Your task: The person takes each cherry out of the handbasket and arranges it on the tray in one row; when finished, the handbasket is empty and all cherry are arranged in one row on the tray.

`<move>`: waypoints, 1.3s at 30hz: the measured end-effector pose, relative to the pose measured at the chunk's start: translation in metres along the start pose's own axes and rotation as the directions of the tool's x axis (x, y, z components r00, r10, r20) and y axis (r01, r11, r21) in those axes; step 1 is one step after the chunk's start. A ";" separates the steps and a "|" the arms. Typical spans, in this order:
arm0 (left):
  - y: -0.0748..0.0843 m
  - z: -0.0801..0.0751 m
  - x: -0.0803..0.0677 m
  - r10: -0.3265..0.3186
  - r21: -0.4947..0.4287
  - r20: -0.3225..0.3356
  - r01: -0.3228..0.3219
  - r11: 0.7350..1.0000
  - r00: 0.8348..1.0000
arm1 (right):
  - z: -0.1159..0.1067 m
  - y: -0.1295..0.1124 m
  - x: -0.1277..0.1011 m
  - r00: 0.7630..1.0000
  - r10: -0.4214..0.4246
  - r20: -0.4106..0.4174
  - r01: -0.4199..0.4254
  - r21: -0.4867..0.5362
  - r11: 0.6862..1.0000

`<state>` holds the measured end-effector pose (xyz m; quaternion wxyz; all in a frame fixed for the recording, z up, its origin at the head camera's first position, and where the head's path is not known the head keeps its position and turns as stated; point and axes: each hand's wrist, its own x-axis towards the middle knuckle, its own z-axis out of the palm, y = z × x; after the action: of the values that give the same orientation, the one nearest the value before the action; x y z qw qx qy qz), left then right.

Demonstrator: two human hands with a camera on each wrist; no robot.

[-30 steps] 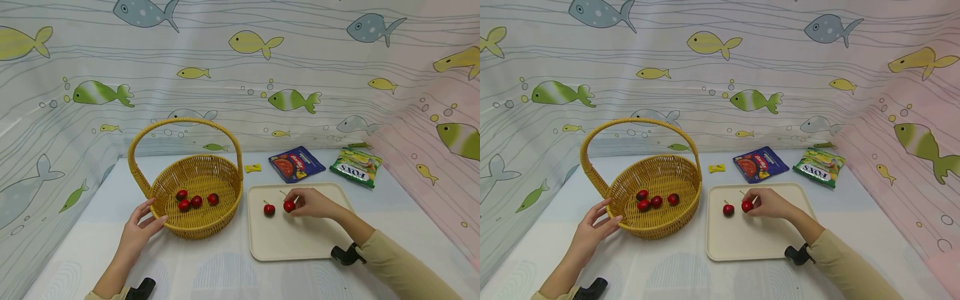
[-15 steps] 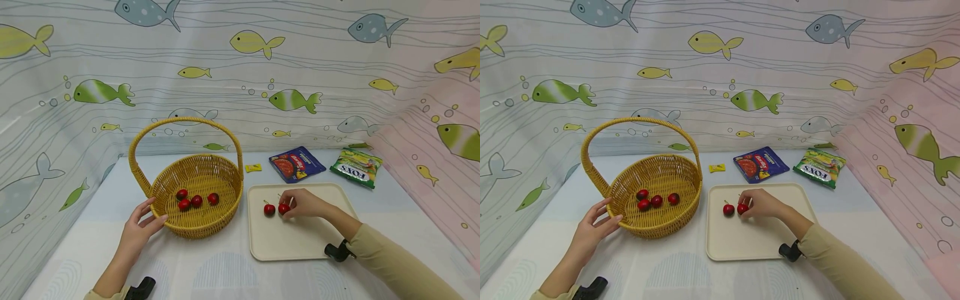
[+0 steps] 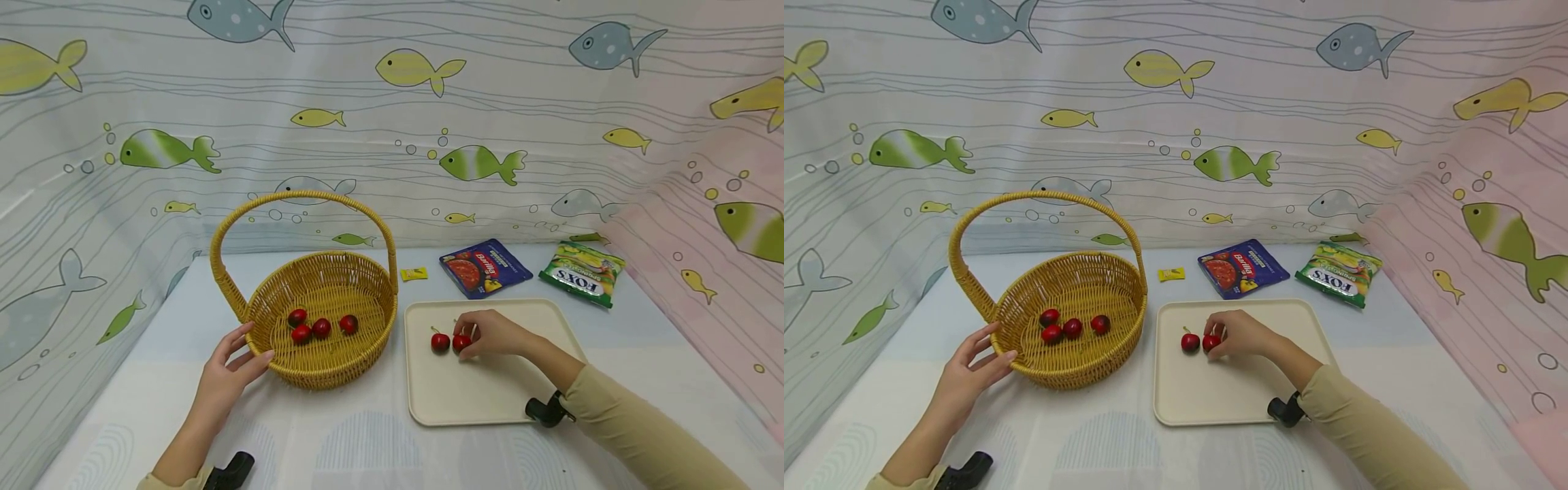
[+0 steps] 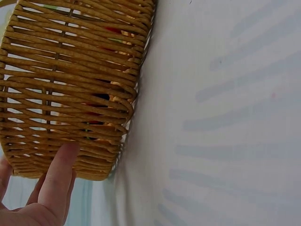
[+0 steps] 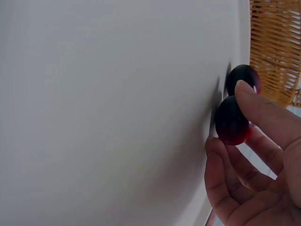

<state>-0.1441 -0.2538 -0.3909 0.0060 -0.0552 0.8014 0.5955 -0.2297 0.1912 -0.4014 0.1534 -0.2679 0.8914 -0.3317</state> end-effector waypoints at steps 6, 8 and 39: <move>0.001 0.000 0.000 0.005 0.002 -0.001 -0.005 1.000 1.000 | -0.001 -0.001 0.000 1.000 -0.005 -0.004 0.005 -0.005 1.000; 0.001 0.000 0.000 0.007 0.004 -0.002 -0.007 1.000 1.000 | -0.002 -0.002 -0.001 1.000 -0.005 -0.002 0.005 -0.009 1.000; 0.001 0.000 0.000 -0.014 0.005 0.000 0.014 1.000 1.000 | -0.042 -0.066 0.013 0.991 -0.122 -0.048 0.122 -0.003 0.992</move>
<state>-0.1446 -0.2539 -0.3904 0.0103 -0.0608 0.8026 0.5933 -0.2344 0.1633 -0.3275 0.1114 -0.3141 0.8767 -0.3467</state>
